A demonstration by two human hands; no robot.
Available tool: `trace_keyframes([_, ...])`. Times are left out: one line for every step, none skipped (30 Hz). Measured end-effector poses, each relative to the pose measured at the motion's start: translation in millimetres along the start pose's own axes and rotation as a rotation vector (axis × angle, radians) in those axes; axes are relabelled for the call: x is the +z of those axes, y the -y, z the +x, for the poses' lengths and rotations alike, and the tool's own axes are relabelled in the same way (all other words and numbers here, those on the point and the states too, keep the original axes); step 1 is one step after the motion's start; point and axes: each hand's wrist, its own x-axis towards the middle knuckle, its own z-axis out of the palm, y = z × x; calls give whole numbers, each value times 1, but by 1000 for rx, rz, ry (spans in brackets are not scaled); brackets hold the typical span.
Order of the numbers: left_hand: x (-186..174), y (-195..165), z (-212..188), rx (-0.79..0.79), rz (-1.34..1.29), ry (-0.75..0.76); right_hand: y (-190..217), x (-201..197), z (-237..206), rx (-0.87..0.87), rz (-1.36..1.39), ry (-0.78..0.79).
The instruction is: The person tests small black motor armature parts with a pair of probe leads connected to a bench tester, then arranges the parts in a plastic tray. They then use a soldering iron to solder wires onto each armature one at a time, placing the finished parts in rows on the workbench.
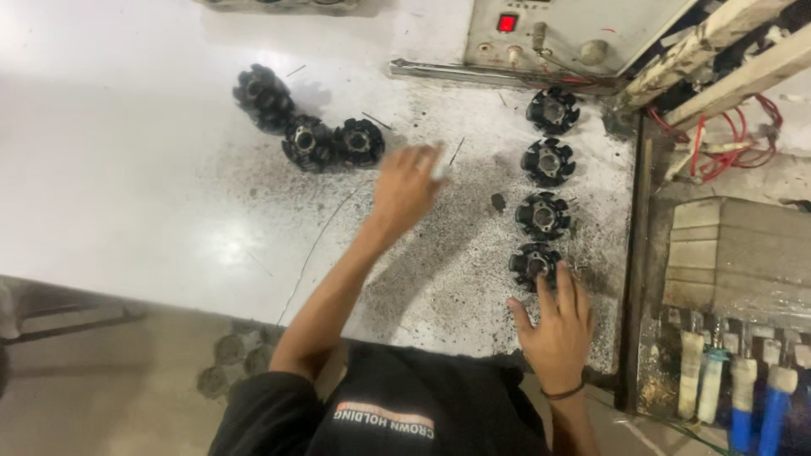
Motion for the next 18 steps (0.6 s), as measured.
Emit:
trace_keyframes([-10,32,-1,-135,90,-68,-2,0,-1,-5,17,-10])
trace_keyframes([-16,55,-2,-176,276,-69,-3,0,-3,2,30,-21])
trace_keyframes([-20,73,-6,-211,457,-63,-6,-1,-4,15,40,-26])
trace_keyframes([-18,81,-11,-164,491,-94,-8,1,-3,8,35,-16])
trace_keyframes([-17,84,-13,-112,522,-130,-10,3,0,5,28,-11])
trace_keyframes([-19,87,-13,-56,554,-173,-12,5,5,2,21,-13])
trace_keyframes([-21,83,-13,-56,410,-140,-13,6,9,-16,10,23])
trace_keyframes([-25,75,-15,-55,262,-98,-15,5,11,-27,-3,65])
trace_keyframes([-31,66,-16,-52,115,-53,-15,5,13,-36,-16,106])
trace_keyframes([-36,51,-18,-33,52,-37,-14,4,14,-39,-30,99])
trace_keyframes([-42,35,-21,-15,-10,-21,-13,3,14,-44,-45,91])
trace_keyframes([-49,20,-27,2,-68,-3,-12,2,15,-48,-56,83])
trace_keyframes([-53,0,-39,34,-214,125,-11,2,15,-34,-76,95])
trace_keyframes([-49,-28,-57,54,-361,256,-10,1,15,-27,-93,114])
trace_keyframes([-43,-55,-73,204,-322,343,-10,0,15,-31,-106,130])
trace_keyframes([-34,-81,-89,353,-265,401,-12,-1,15,-37,-101,146])
trace_keyframes([-24,-106,-104,444,-324,398,-13,-3,15,-43,-94,161])
trace_keyframes([-14,-125,-113,537,-383,395,-15,-5,13,-47,-87,174])
